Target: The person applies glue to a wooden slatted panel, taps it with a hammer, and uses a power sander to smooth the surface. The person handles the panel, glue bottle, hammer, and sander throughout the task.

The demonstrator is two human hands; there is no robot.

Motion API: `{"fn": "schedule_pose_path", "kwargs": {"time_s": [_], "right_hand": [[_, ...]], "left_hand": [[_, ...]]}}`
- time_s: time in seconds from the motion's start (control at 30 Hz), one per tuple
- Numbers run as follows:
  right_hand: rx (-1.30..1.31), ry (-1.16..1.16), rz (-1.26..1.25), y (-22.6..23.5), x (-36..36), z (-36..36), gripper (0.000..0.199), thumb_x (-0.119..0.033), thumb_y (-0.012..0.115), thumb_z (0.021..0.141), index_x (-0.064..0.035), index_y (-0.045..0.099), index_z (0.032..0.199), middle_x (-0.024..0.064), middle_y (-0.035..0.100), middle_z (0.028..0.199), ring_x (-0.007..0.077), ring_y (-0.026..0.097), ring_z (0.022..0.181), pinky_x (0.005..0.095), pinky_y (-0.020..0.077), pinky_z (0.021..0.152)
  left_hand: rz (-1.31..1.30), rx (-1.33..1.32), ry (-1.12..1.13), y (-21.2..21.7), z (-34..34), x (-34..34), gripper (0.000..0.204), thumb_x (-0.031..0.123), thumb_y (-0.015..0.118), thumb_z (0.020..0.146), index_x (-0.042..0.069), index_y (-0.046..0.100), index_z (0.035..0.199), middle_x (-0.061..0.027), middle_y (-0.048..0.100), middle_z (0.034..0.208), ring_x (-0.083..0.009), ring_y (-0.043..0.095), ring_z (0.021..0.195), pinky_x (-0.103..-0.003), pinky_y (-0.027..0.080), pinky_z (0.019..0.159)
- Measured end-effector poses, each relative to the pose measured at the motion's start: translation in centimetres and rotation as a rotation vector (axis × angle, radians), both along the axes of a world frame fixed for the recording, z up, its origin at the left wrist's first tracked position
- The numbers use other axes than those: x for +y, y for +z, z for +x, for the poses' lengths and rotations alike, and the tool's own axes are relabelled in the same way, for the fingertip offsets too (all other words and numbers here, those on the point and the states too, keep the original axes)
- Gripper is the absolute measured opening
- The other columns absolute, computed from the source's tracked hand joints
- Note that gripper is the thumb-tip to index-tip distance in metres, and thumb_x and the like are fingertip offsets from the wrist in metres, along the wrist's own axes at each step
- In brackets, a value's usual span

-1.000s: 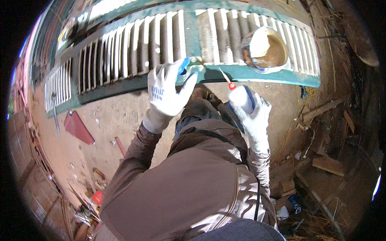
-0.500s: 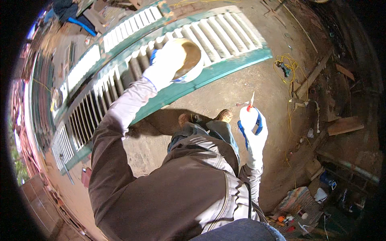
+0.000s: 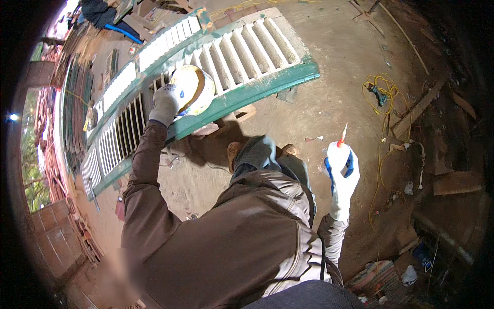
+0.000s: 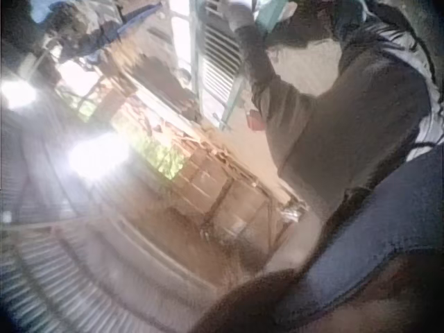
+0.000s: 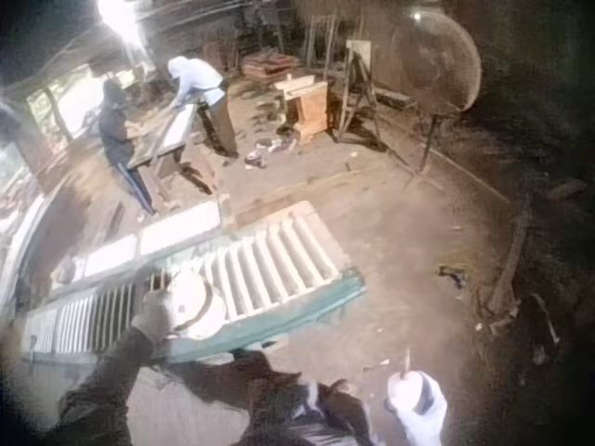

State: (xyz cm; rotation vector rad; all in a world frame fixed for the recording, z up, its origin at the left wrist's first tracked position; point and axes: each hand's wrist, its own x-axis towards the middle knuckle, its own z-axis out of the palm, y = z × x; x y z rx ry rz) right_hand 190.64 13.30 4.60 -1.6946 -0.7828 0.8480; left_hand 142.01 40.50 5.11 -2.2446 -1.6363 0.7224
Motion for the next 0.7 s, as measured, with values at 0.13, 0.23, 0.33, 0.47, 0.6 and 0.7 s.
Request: {"fn": "schedule_pose_path", "kwargs": {"time_s": [0.13, 0.23, 0.33, 0.47, 0.6, 0.7], "right_hand": [[-0.061, 0.072, -0.001, -0.2, 2.1, 4.0, 0.066, -0.016, 0.089, 0.077, 0.0015, 0.061, 0.134, 0.0137, 0.068, 0.126, 0.0229, 0.063, 0.119, 0.0376, 0.0481, 0.105], [-0.024, 0.084, -0.006, 0.1, 4.4, 5.8, 0.067, -0.015, 0.089, 0.076, 0.002, 0.06, 0.135, 0.0141, 0.068, 0.127, 0.0233, 0.063, 0.119, 0.0382, 0.0474, 0.106], [-0.043, 0.105, 0.005, -0.2, 7.0, 7.3, 0.068, -0.015, 0.089, 0.076, 0.0021, 0.06, 0.135, 0.0142, 0.068, 0.127, 0.0231, 0.063, 0.118, 0.0382, 0.0471, 0.106], [-0.079, 0.157, 0.0, -1.5, 11.0, 9.8, 0.067, -0.014, 0.089, 0.076, 0.0022, 0.06, 0.135, 0.0143, 0.068, 0.126, 0.0226, 0.062, 0.118, 0.0381, 0.047, 0.106], [0.024, 0.167, -0.01, -3.0, 16.1, 12.3, 0.066, -0.011, 0.088, 0.076, 0.0013, 0.06, 0.135, 0.013, 0.066, 0.128, 0.0218, 0.062, 0.116, 0.0377, 0.0477, 0.105], [0.151, 0.206, -0.018, -1.9, 19.9, 13.6, 0.063, -0.005, 0.086, 0.078, 0.0013, 0.059, 0.135, 0.012, 0.065, 0.128, 0.0201, 0.062, 0.115, 0.035, 0.0488, 0.103]], "left_hand": [[0.105, -0.202, 0.2, -0.1, 1.5, -0.8, 0.027, 0.033, 0.068, 0.091, 0.012, 0.074, 0.107, -0.0101, 0.077, 0.1, -0.0287, 0.075, 0.089, -0.044, 0.059, 0.075], [0.165, -0.326, 0.31, 0.7, 4.1, -1.8, 0.041, 0.04, 0.067, 0.092, 0.01, 0.069, 0.12, -0.0151, 0.073, 0.115, -0.03, 0.071, 0.105, -0.046, 0.057, 0.083], [0.234, -0.286, 0.378, -0.8, 4.5, -1.7, 0.054, 0.043, 0.067, 0.092, 0.011, 0.061, 0.135, -0.0154, 0.071, 0.116, -0.0313, 0.07, 0.106, -0.045, 0.056, 0.086], [0.288, -0.248, 0.372, -2.5, 3.9, -1.8, 0.049, 0.039, 0.073, 0.088, 0.014, 0.065, 0.13, -0.0102, 0.071, 0.109, -0.0317, 0.07, 0.102, -0.045, 0.056, 0.083], [0.308, -0.404, 0.438, -2.5, 3.9, -1.4, 0.048, 0.042, 0.073, 0.088, 0.013, 0.063, 0.125, -0.0116, 0.069, 0.113, -0.0338, 0.067, 0.104, -0.048, 0.054, 0.085], [0.316, -0.386, 0.596, -1.0, 7.3, -1.4, 0.037, 0.038, 0.075, 0.087, 0.016, 0.07, 0.116, -0.0103, 0.073, 0.107, -0.0323, 0.07, 0.1, -0.045, 0.055, 0.085]]}}
